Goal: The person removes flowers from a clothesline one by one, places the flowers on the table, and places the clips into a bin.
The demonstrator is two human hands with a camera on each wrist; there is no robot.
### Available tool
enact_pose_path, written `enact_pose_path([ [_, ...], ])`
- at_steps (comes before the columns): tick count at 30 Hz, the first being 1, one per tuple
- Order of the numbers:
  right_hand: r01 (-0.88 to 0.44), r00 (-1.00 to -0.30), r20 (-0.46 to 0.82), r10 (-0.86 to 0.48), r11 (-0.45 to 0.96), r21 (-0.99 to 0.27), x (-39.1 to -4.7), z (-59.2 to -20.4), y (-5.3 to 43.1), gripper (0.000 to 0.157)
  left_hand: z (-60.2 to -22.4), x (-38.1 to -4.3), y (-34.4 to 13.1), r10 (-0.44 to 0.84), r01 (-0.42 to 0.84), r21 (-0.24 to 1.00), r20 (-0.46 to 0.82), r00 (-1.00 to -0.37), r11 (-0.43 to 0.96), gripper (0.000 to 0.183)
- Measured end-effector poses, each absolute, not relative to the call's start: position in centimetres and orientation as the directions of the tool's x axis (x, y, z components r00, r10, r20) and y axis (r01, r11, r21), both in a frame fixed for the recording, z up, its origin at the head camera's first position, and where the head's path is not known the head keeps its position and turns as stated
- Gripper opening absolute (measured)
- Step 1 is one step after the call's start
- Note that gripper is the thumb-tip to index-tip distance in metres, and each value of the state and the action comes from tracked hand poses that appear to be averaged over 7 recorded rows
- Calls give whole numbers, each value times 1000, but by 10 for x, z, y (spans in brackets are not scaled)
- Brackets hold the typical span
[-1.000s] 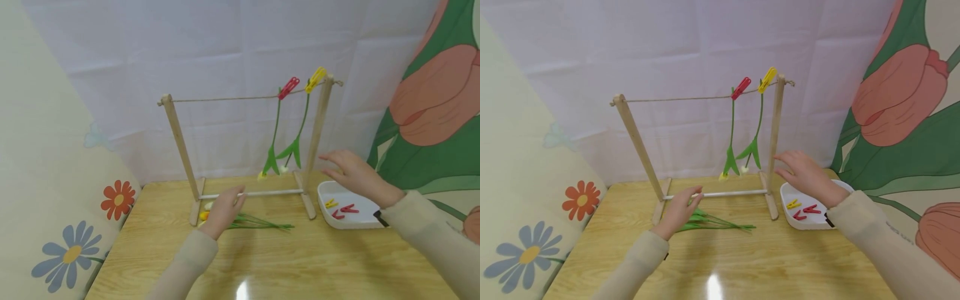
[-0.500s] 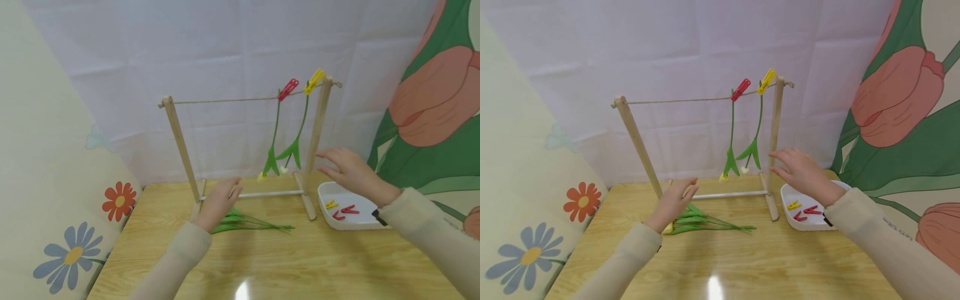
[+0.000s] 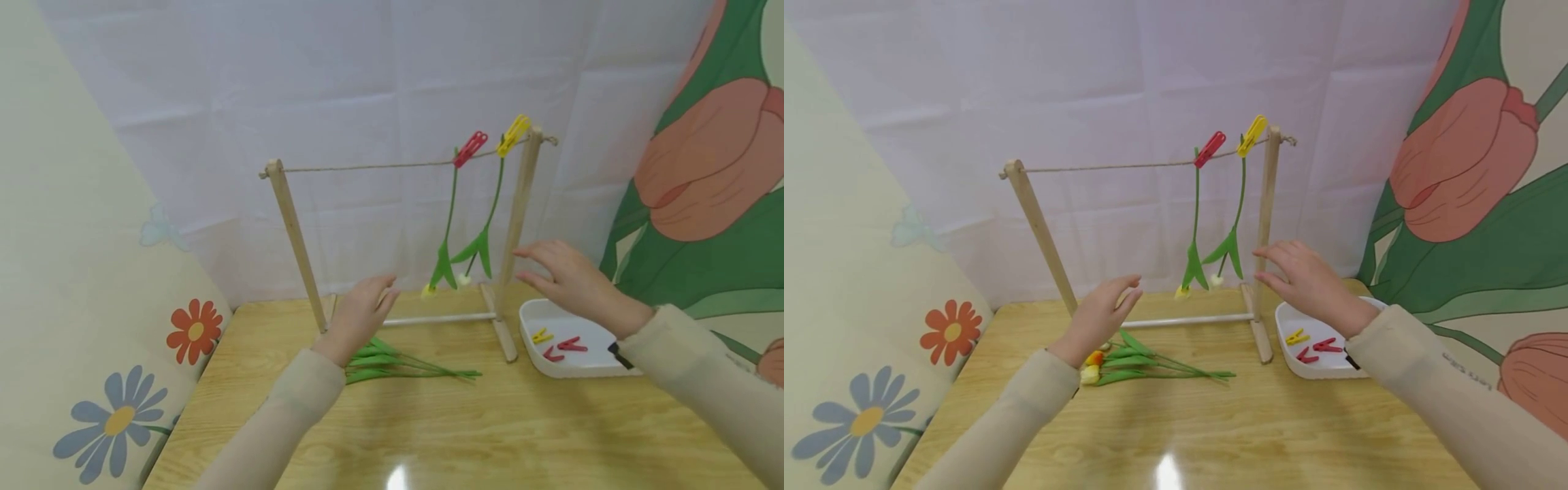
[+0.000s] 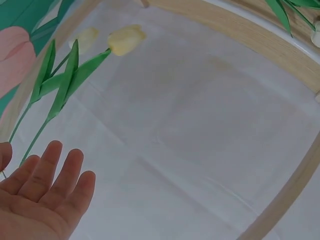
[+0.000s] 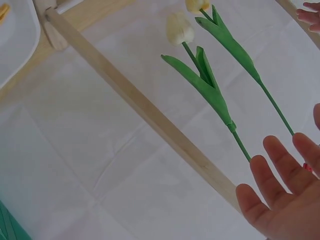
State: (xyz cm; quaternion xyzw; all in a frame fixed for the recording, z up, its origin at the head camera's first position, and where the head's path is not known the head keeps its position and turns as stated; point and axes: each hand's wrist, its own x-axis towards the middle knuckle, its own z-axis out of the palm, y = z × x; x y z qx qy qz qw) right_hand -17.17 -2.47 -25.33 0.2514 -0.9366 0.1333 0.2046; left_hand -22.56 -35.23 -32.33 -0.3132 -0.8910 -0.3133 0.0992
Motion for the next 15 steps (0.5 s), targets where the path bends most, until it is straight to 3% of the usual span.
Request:
enact_pose_path([
  [7,-551,-758,477,-444,828,-105,-176,-248,-28,37,-316,-229,-344,516,639,456,377,-769,619,39],
  [15,-574,-734,492,-468,815,-82,-181,-246,-29,35,-309,-228,-337,538,713,400,472,-699,576,36],
])
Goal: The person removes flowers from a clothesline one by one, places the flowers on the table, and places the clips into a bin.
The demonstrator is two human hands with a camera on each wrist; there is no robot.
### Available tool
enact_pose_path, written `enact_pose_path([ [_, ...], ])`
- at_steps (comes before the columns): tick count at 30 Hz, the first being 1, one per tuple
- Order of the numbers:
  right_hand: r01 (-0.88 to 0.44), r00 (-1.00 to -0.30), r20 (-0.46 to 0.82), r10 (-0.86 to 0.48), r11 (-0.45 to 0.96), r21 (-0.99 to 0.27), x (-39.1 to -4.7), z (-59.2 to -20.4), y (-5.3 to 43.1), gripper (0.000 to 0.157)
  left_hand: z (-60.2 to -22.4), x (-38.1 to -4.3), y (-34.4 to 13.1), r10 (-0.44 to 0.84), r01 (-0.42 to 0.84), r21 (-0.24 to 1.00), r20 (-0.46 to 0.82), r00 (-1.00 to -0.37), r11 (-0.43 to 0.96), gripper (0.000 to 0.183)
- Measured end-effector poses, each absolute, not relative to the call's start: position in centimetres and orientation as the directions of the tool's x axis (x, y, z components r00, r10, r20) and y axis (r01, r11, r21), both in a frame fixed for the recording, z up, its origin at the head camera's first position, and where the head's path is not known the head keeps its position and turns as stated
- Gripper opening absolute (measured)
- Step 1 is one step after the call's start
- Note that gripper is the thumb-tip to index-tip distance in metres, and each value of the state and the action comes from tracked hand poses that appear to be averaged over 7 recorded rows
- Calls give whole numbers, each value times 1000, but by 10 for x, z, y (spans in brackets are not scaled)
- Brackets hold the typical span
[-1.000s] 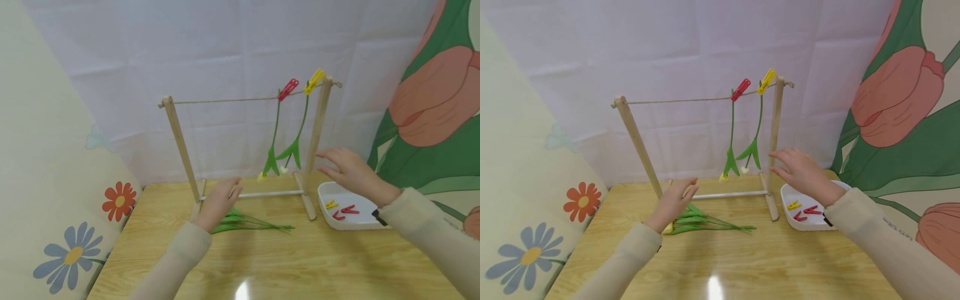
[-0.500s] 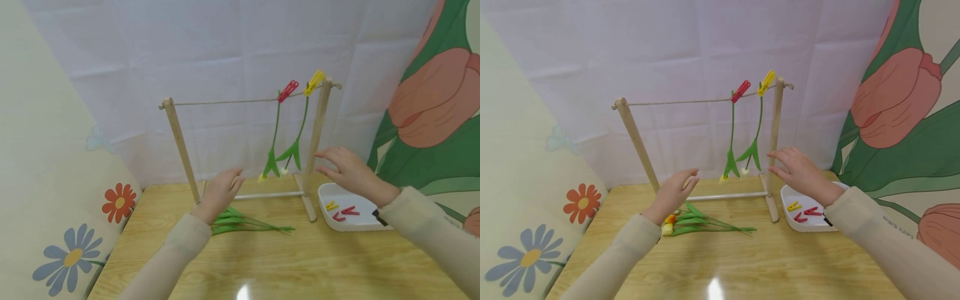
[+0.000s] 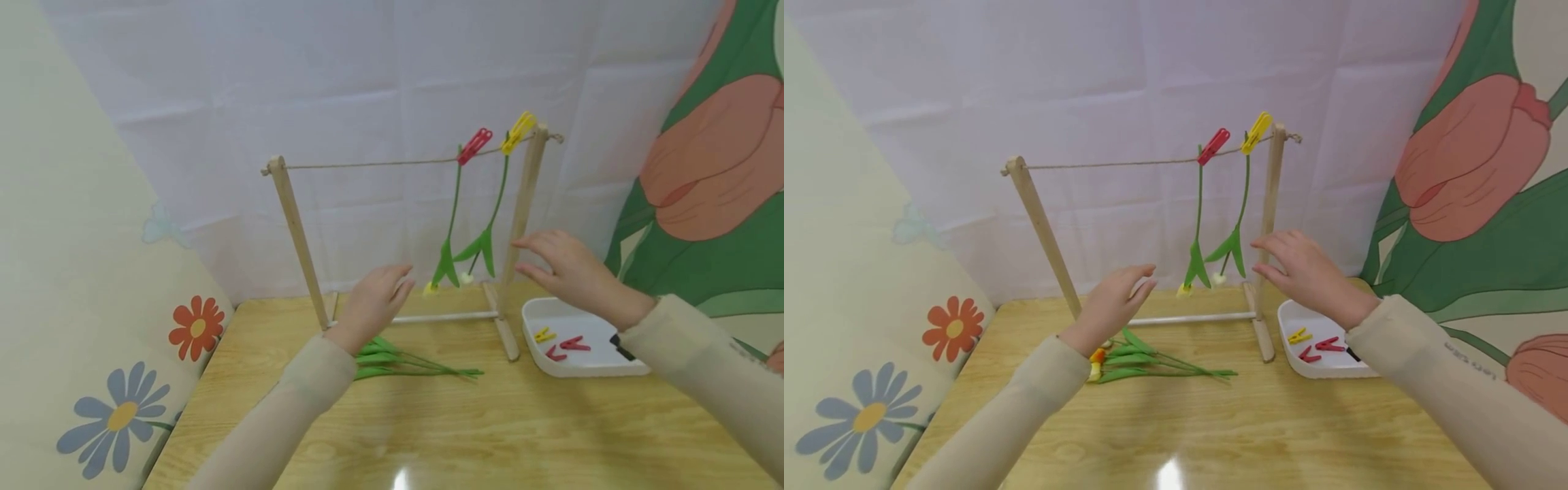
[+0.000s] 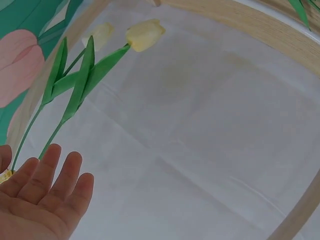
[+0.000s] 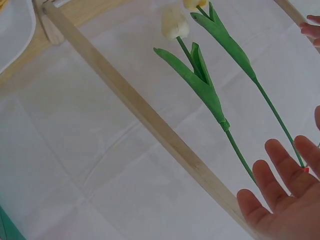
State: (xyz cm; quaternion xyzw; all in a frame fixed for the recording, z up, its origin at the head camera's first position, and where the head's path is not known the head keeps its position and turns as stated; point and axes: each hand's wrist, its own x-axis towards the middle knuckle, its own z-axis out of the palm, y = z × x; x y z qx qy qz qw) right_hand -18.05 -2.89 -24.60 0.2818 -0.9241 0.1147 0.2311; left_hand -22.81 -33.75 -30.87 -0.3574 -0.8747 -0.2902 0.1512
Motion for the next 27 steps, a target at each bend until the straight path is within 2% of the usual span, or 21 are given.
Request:
enact_pose_path([
  [6,-619,-674,535,-510,785,-31,-187,-244,-28,34,-304,-232,-332,535,729,383,500,-680,568,34],
  [11,-625,-658,548,-516,781,-16,-190,-237,-32,39,-299,-238,-326,529,734,373,518,-672,567,33],
  [17,-622,-662,536,-524,783,-3,-190,-230,-37,36,-294,-246,-317,522,740,374,535,-665,559,30],
  [24,-669,-574,585,-572,740,67,-201,-219,-42,40,-286,-255,-305,496,714,413,521,-695,565,32],
  [27,-662,-577,586,-568,746,72,-203,-213,-46,37,-282,-260,-300,486,702,426,515,-707,571,34],
])
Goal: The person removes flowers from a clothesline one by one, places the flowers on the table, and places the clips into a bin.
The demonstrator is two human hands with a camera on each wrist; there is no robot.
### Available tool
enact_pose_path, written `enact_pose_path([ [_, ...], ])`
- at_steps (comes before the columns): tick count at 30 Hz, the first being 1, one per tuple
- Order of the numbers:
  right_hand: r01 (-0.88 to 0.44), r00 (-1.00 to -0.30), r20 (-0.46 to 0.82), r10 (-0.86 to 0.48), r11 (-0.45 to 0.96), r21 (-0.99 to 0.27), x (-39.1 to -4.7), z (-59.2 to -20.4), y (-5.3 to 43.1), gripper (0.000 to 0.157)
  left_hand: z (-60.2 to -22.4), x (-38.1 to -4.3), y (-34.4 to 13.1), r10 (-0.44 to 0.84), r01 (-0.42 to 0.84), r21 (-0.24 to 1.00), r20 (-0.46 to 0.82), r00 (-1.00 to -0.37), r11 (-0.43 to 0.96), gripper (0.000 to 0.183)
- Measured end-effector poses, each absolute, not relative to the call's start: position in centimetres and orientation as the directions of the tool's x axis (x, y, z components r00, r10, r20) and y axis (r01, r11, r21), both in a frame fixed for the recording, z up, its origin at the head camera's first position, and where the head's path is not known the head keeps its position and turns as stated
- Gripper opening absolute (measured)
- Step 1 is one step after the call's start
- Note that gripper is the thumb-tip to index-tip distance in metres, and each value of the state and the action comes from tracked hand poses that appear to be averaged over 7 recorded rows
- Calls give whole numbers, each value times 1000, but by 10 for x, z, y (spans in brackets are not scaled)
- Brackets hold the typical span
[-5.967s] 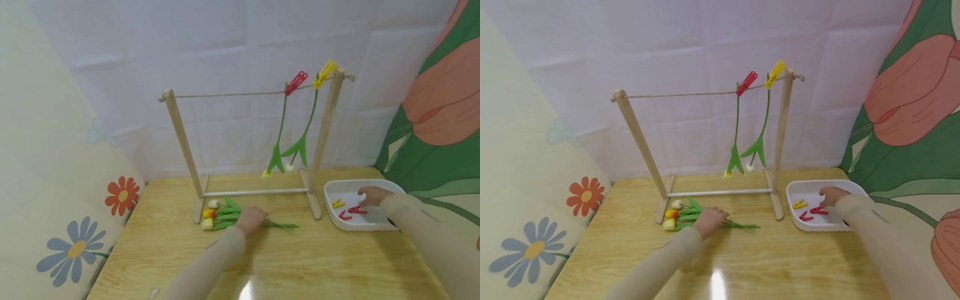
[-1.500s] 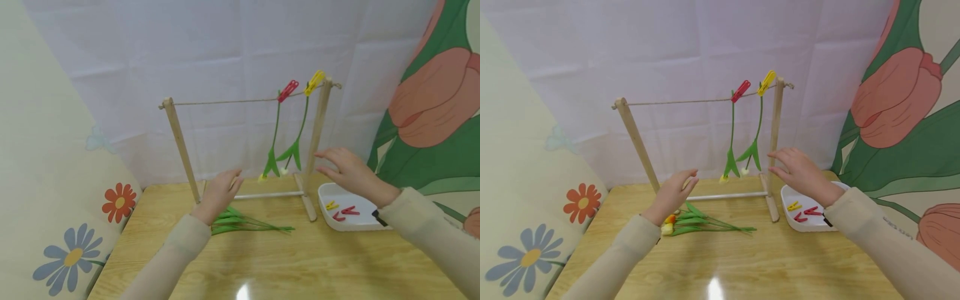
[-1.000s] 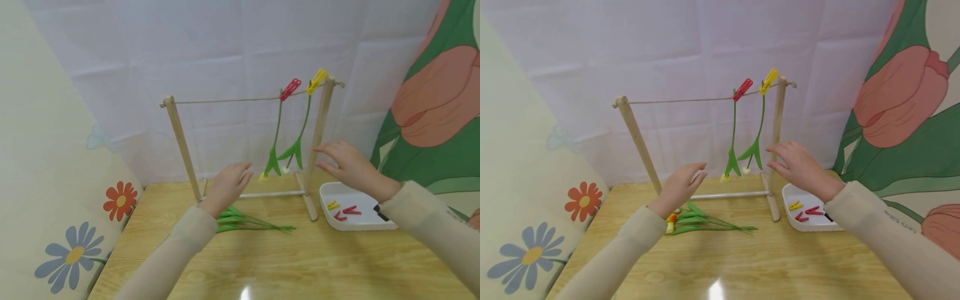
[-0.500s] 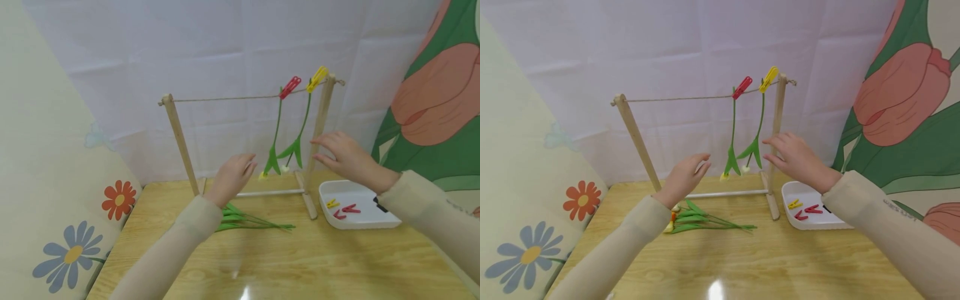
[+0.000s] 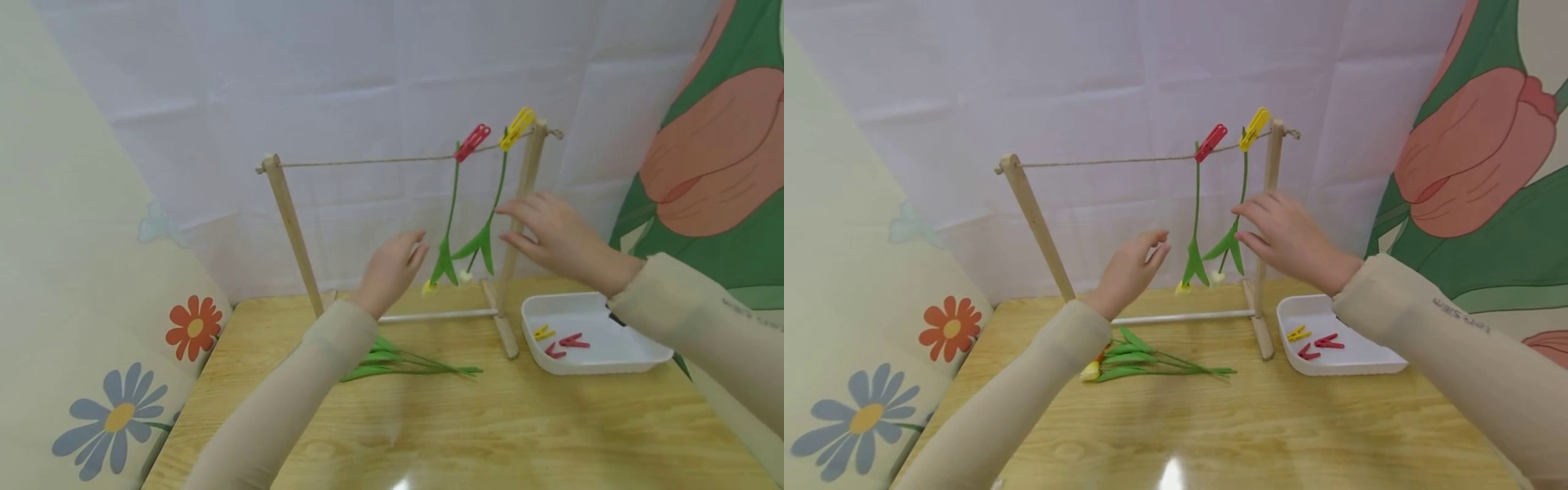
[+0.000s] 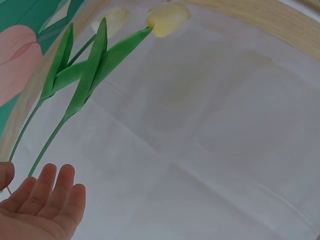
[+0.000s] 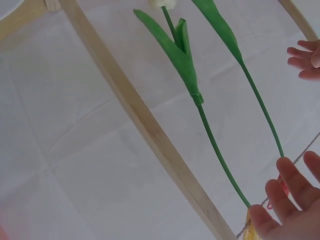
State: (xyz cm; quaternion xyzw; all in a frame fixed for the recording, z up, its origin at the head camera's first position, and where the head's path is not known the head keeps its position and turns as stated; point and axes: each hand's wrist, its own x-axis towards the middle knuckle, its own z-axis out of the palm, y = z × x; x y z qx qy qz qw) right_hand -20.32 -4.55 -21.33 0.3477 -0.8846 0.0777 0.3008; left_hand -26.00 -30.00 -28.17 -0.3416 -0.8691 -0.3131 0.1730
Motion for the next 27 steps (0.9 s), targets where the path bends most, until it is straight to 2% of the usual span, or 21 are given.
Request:
enact_pose_path([
  [3,-644,-600,571,-560,762,70,-204,-208,-49,35,-278,-265,-294,480,684,432,495,-724,587,35],
  [6,-644,-595,573,-563,761,80,-207,-205,-50,36,-275,-269,-289,476,662,447,465,-746,601,37],
  [15,-662,-485,655,-579,733,158,-224,-192,-53,38,-264,-276,-272,458,593,544,377,-805,594,43],
  [18,-660,-483,652,-585,732,167,-226,-187,-54,38,-262,-279,-265,464,567,569,334,-821,595,46],
  [27,-628,-500,642,-581,754,194,-235,-173,-56,42,-256,-284,-246,431,541,584,331,-840,606,53],
])
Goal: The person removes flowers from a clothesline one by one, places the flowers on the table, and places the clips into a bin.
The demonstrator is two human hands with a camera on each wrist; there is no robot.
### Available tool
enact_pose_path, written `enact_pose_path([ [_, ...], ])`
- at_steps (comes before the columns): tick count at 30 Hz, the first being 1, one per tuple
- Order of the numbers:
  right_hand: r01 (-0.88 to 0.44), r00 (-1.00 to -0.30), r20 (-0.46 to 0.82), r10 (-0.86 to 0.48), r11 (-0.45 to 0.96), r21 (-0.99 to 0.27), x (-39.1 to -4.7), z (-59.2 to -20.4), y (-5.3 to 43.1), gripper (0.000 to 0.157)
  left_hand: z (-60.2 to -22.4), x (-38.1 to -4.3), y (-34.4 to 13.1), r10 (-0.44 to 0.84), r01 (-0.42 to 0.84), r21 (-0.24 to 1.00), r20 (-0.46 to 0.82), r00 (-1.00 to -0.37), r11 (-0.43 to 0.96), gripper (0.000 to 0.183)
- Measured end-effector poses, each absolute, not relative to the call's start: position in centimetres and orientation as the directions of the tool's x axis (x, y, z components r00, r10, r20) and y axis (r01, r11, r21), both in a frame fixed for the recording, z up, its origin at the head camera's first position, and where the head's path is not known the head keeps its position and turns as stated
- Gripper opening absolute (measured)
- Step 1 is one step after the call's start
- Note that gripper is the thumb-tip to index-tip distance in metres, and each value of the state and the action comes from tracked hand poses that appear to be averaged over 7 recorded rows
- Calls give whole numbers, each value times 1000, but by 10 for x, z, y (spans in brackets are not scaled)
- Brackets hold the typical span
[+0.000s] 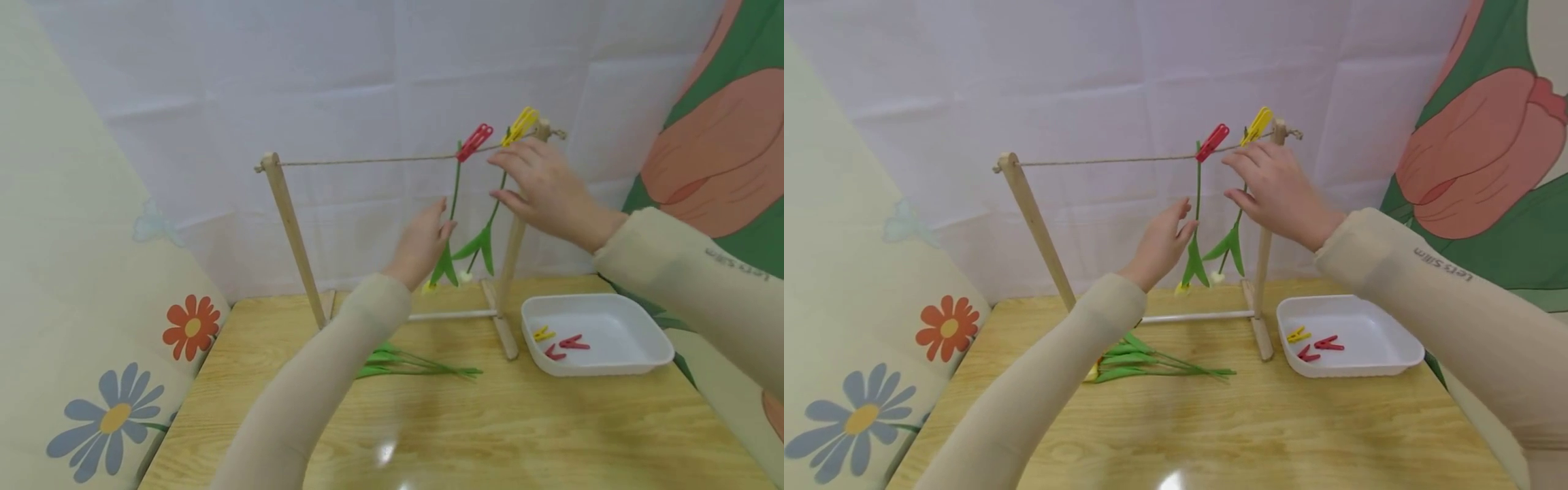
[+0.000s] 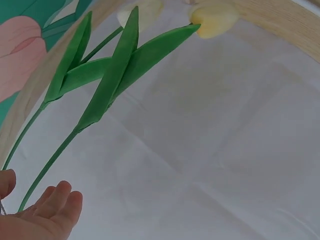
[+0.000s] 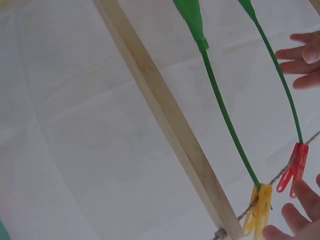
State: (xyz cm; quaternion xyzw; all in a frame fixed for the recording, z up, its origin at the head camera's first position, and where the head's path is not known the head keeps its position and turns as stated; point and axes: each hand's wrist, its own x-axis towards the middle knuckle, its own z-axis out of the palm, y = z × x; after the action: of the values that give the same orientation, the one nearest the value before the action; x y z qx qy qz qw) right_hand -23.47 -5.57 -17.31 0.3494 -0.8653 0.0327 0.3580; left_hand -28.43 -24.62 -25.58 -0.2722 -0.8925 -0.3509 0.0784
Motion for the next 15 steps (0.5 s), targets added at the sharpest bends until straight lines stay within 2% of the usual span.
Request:
enact_pose_path([
  [6,-561,-544,633,-550,800,212,-246,-153,-61,46,-256,-290,-234,398,512,682,335,-854,523,51],
  [12,-563,-530,627,-570,790,242,-257,-137,-64,42,-258,-290,-223,377,489,771,346,-859,408,42],
  [15,-539,-563,601,-567,804,254,-261,-131,-65,41,-258,-290,-221,355,475,801,352,-866,365,39],
])
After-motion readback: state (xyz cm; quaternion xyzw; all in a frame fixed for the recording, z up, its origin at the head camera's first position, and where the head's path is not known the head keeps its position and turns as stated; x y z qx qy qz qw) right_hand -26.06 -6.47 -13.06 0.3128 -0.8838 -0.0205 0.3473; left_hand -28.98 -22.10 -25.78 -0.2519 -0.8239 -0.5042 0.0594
